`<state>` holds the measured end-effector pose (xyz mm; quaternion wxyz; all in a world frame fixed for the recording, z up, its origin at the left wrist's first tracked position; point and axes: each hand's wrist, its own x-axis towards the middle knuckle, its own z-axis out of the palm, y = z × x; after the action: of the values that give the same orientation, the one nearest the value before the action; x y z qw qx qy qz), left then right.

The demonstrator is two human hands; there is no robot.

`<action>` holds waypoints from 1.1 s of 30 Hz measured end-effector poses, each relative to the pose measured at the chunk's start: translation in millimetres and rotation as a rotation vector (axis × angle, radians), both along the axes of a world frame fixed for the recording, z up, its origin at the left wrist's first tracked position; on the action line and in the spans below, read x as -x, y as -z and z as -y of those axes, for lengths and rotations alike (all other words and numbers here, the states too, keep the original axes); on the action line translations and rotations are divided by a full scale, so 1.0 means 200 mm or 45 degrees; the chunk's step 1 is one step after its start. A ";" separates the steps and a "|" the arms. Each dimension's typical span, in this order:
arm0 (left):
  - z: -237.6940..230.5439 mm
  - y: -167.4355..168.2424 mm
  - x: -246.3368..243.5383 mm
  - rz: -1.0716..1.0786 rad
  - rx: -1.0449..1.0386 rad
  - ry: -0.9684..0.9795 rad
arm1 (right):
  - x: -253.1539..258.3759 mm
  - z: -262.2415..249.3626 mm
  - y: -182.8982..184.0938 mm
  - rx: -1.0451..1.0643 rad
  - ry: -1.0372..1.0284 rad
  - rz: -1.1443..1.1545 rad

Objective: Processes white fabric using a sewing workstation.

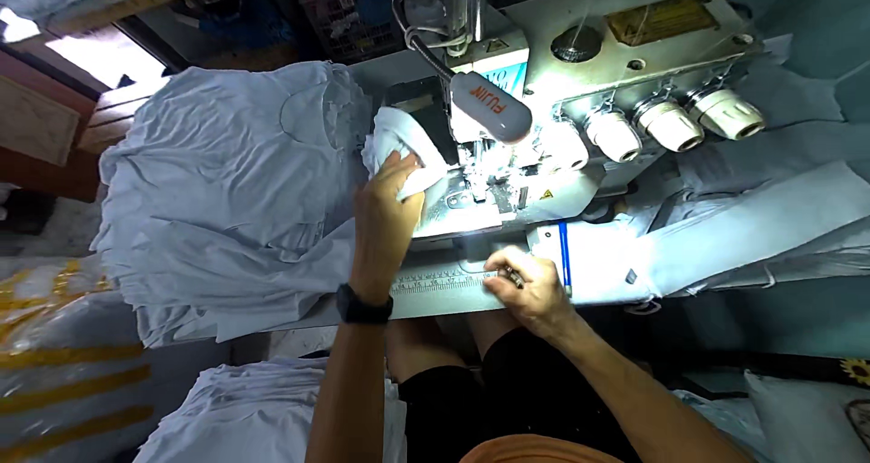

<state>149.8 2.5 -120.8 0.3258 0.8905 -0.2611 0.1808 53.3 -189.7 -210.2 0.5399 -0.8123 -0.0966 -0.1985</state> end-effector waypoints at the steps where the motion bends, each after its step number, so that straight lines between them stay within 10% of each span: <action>1: 0.00 0.01 0.07 0.011 0.012 -0.029 | -0.02 0.03 -0.06 0.056 0.025 -0.005; 11: 0.08 0.03 0.19 0.202 -0.132 -0.237 | -0.16 -0.02 -0.42 0.703 0.351 0.190; 18: 0.09 0.05 0.21 0.350 0.026 -0.016 | -0.21 -0.08 -0.41 0.676 0.340 0.247; 25: -0.01 -0.03 0.19 -0.807 1.235 0.037 | -0.20 0.04 -0.39 0.117 0.087 0.315; 33: -0.02 -0.02 0.23 -1.082 1.462 0.155 | -0.21 -0.01 -0.36 0.159 -0.038 0.434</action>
<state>104.4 6.5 -116.2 0.8260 0.5556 -0.0244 -0.0914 96.1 -188.6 -139.0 0.4671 -0.7973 -0.2109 -0.3190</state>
